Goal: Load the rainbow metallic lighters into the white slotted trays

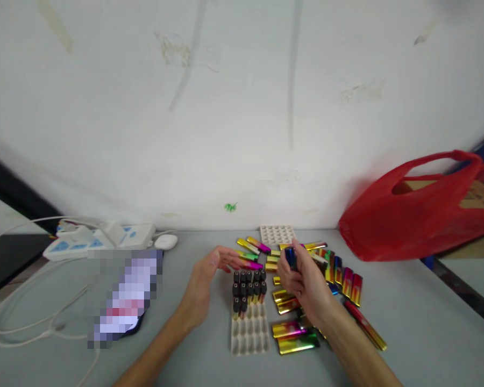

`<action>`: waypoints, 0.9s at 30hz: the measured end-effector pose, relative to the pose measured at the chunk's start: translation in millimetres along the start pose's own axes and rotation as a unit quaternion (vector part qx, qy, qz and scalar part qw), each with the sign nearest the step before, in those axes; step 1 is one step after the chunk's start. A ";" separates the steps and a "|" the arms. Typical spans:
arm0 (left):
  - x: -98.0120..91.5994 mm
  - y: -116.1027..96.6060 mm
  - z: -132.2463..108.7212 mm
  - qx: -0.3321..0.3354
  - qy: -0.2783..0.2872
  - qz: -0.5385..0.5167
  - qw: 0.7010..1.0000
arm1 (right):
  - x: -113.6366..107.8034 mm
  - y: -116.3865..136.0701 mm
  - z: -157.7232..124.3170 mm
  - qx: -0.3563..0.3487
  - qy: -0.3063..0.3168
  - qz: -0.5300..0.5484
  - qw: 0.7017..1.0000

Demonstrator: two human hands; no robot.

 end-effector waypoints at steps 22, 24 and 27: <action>2.6 -2.4 -6.2 0.016 0.031 0.045 0.998 | 5.1 -15.2 -1.0 0.026 -0.070 -0.122 0.990; 2.7 -2.3 -6.5 0.015 0.025 0.047 0.998 | 5.2 -14.8 -0.4 0.027 -0.075 -0.120 0.990; 3.7 -2.4 -7.0 0.013 0.017 0.056 0.998 | 3.7 -15.5 0.0 0.024 -0.081 -0.119 0.989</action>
Point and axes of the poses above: each hand's wrist, its own z-axis towards the middle knuckle, its own x-axis out of the palm, y = z × x, the point moved 1 cm from there along z, towards the middle knuckle, and after that the axes turned 7 degrees about -x, right-handed, at the moved point
